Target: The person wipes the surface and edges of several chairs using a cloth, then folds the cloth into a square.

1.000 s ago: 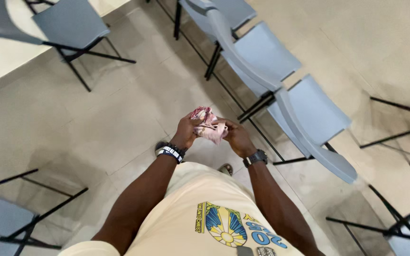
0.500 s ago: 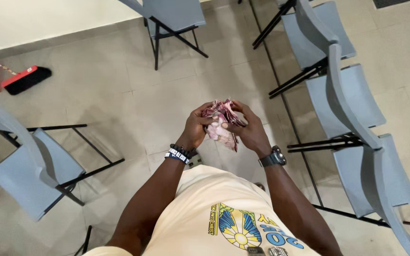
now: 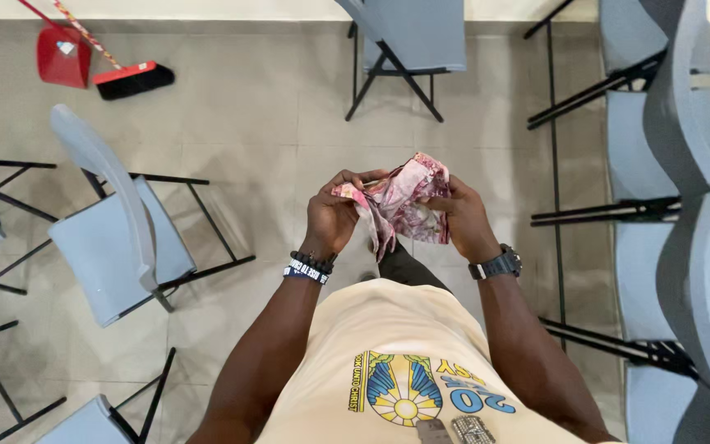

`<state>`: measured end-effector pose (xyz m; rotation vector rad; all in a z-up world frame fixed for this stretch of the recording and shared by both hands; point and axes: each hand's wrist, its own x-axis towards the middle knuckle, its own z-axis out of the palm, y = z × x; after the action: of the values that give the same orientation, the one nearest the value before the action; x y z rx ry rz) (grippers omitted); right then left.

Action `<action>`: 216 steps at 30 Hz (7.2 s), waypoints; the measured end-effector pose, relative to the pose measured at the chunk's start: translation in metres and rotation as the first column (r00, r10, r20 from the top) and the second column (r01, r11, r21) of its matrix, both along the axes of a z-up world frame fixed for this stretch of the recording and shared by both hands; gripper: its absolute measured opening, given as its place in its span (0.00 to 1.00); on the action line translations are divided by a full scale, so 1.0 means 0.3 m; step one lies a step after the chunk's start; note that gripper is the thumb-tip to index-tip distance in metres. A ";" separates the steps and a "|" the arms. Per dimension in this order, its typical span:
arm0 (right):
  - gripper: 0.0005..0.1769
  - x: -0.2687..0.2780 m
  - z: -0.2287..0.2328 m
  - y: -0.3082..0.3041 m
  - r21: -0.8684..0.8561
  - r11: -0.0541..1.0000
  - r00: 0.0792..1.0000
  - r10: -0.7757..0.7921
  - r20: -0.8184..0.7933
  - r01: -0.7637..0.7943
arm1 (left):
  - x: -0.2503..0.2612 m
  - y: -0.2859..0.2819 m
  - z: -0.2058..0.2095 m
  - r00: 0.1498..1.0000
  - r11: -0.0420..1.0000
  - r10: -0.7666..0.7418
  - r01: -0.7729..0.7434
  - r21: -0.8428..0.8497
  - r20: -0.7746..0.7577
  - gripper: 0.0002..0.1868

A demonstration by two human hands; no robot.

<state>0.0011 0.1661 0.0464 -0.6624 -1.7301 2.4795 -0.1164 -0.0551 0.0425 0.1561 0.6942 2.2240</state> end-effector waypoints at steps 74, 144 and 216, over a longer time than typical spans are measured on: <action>0.13 -2.723 0.260 0.188 0.628 0.459 0.689 -0.703 -0.176 0.629 | -2.683 0.679 0.069 0.769 0.867 -0.416 0.174 -0.467 -0.485 0.13; 0.34 -2.383 -0.201 -0.134 -0.776 0.538 0.649 -0.726 -0.227 0.330 | -3.074 0.405 0.496 0.922 0.961 -0.146 0.219 0.169 -0.359 0.20; 0.17 -2.089 -0.031 -0.208 -0.352 0.528 0.557 -0.830 -0.022 0.773 | -3.242 0.332 0.280 0.654 0.733 -0.517 0.671 0.108 -0.552 0.28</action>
<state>-0.6256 0.1037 0.0373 -0.9373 -0.6610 1.9921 -1.0889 0.0446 0.1266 1.0022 0.4453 1.6041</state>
